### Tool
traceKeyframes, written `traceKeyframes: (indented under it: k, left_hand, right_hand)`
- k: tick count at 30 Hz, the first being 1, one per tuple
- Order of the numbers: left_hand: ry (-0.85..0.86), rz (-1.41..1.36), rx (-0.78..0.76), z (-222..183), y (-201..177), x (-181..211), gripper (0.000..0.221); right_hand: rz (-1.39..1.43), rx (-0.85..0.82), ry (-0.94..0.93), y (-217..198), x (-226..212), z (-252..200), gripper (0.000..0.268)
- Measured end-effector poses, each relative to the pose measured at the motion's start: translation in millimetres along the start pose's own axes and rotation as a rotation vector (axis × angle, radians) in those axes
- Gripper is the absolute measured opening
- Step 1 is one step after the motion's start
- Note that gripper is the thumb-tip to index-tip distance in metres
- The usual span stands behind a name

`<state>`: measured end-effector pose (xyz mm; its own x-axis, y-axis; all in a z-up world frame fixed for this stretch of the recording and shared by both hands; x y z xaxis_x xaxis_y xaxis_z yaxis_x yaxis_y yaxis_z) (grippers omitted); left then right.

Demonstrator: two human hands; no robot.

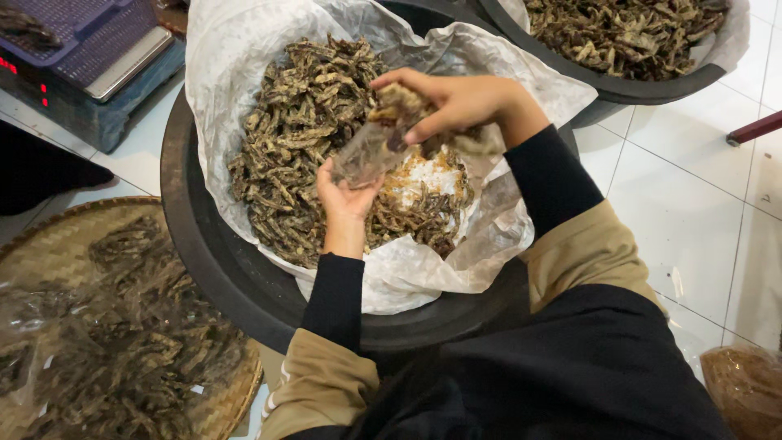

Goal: The person scoops dried fish from a large bowl lined with a white cloth and places it into small clear plastic bags. They repeatedly fill the bags and set them aside on the floor.

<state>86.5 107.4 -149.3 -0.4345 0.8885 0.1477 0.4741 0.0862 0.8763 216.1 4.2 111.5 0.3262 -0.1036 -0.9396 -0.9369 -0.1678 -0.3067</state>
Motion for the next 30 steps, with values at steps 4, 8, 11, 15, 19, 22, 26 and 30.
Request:
traceKeyframes:
  k: [4, 8, 11, 15, 19, 22, 26, 30]
  left_hand:
    - [0.056, -0.08, 0.081, -21, 17, 4, 0.048]
    - [0.102, -0.184, 0.179, -31, 20, 16, 0.047]
    - [0.101, -0.271, 0.103, -26, 20, 20, 0.048]
    - [0.091, -0.236, 0.005, -20, 20, 17, 0.056]
    - [0.042, -0.146, 0.039, -26, 22, 9, 0.062]
    - [0.022, -0.042, -0.192, -25, 31, 1, 0.076]
    - [0.109, -0.076, -0.227, -18, 25, 6, 0.074]
    - [0.123, -0.113, -0.157, -17, 24, 8, 0.07]
  right_hand:
    - [-0.344, 0.194, -0.037, -2, 14, 12, 0.074]
    - [-0.12, 0.295, -0.071, -13, 0, 2, 0.044]
    - [-0.047, 0.372, -0.144, -17, -25, -11, 0.039]
    - [-0.178, 0.272, -0.168, -10, -56, -24, 0.035]
    - [-0.53, 0.179, -0.147, 5, -56, -10, 0.034]
    - [-0.533, 0.206, -0.154, 18, -49, 11, 0.032]
    - [-0.514, 0.399, -0.376, 20, -56, 8, 0.037]
    - [-0.349, 0.802, -0.586, 19, -51, -8, 0.025]
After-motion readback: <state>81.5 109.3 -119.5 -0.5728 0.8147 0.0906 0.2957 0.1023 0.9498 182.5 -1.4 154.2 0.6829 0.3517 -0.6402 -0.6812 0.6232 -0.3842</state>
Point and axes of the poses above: each hand's wrist, its own z-axis towards the middle knuckle, its own y-axis out of the palm, x = y × z, the point moved 4 cm from there along z, towards the middle knuckle, and after that the axes turned 9 degrees about z, right-handed, at the moved point
